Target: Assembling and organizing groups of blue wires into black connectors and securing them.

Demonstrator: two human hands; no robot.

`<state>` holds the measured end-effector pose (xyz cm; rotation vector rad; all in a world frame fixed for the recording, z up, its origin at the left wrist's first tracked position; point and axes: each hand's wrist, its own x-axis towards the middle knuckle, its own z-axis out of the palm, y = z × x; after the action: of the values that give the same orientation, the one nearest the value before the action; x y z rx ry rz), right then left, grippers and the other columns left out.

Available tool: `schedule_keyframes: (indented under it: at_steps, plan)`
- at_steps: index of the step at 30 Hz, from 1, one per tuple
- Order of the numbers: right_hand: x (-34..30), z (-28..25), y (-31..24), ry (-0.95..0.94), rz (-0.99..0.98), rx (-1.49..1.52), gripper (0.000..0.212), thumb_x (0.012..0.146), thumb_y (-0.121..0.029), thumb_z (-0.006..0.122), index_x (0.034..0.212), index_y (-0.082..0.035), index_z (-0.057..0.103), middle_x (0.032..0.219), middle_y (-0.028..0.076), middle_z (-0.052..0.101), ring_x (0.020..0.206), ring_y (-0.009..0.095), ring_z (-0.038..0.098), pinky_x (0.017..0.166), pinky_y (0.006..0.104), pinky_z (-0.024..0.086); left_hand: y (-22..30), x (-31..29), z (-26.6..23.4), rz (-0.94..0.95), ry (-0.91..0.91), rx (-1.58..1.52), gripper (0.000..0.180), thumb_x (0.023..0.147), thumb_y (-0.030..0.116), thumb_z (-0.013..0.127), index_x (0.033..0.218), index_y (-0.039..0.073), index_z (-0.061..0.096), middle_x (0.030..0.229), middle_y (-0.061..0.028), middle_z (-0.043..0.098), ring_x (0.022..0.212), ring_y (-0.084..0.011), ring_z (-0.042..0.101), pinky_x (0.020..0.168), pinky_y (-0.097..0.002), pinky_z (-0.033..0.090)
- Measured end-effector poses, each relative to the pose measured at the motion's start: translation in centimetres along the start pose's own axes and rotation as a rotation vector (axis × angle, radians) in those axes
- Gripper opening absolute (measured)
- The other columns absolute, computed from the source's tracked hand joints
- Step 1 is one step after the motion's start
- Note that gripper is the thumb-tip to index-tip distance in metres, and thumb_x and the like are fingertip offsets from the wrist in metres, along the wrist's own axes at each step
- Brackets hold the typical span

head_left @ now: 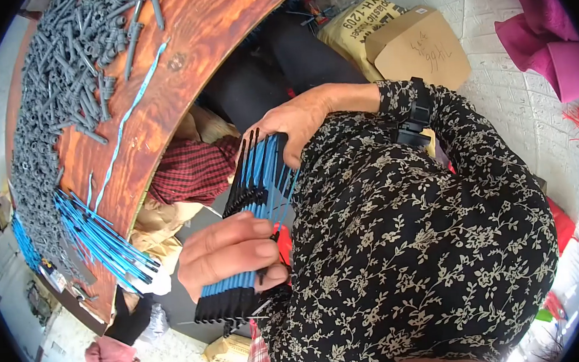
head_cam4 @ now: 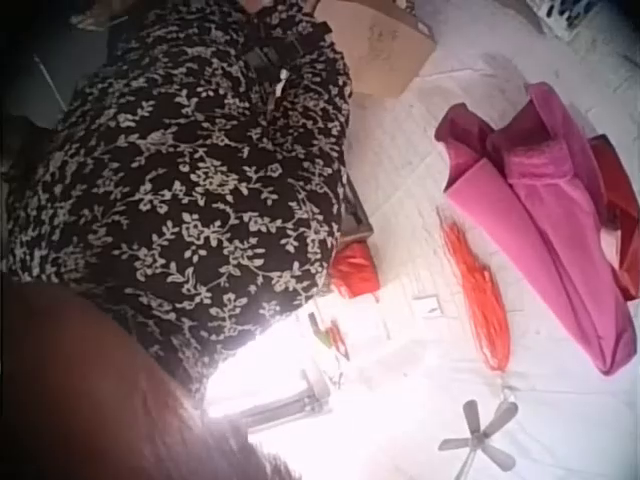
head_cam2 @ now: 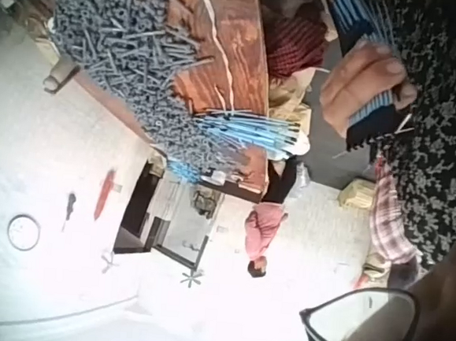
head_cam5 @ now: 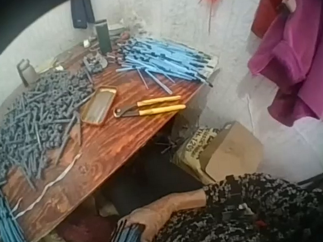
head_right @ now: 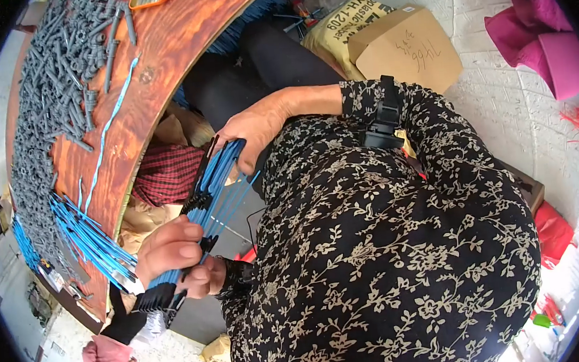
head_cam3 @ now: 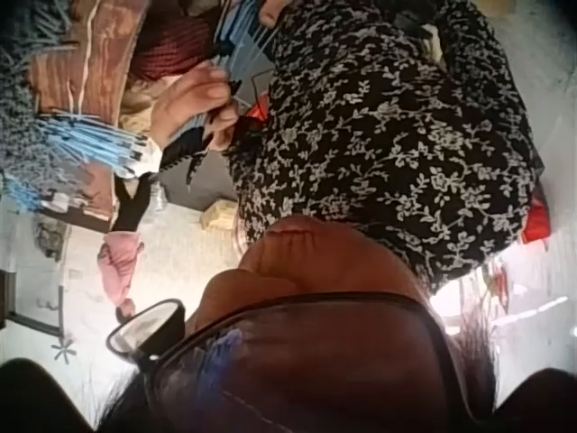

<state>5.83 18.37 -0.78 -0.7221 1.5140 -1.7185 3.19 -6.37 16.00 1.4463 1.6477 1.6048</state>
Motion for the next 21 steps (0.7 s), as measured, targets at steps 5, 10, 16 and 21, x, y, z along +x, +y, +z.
schedule_keyframes:
  at_steps: [5,10,16,21]
  plan:
    - [0.7,-0.2,-1.9,0.260,-0.214,-0.429,0.101,0.058,-0.053,0.086,0.136,0.000,0.049,0.129,0.011,0.055,0.123,0.024,0.051,0.105,0.0375,0.040,2.4,3.6,0.2,-0.058,-0.090,0.105,0.035,0.070,0.009,0.084,0.101,0.006,0.069,0.092,-0.0086,0.071,0.087,-0.0218,0.071,0.087,-0.0382,0.057]
    - [0.9,-1.8,-3.1,0.231,-0.327,-0.428,0.085,0.072,-0.060,0.074,0.132,-0.003,0.054,0.136,0.013,0.053,0.129,0.028,0.047,0.111,0.0440,0.033,2.5,4.4,1.5,0.077,-0.002,0.144,0.033,0.066,0.011,0.088,0.096,0.005,0.073,0.093,-0.0035,0.074,0.090,-0.0193,0.072,0.084,-0.0361,0.059]
    - [0.1,-3.5,-5.0,0.148,-0.376,-0.306,0.109,0.072,-0.084,0.052,0.141,0.000,0.045,0.141,0.015,0.049,0.135,0.029,0.041,0.117,0.0473,0.021,3.5,5.5,1.6,0.065,-0.094,0.151,0.035,0.067,0.010,0.087,0.098,0.007,0.072,0.093,-0.0057,0.072,0.090,-0.0201,0.072,0.088,-0.0373,0.057]
    - [0.4,-3.9,-6.4,0.096,-0.471,-0.255,0.104,0.080,-0.083,0.042,0.144,0.000,0.042,0.144,0.016,0.046,0.139,0.030,0.035,0.118,0.0474,0.017,3.4,5.9,1.5,0.104,0.012,0.200,0.026,0.068,0.007,0.085,0.090,0.003,0.074,0.094,-0.0036,0.074,0.087,-0.0182,0.072,0.083,-0.0346,0.060]
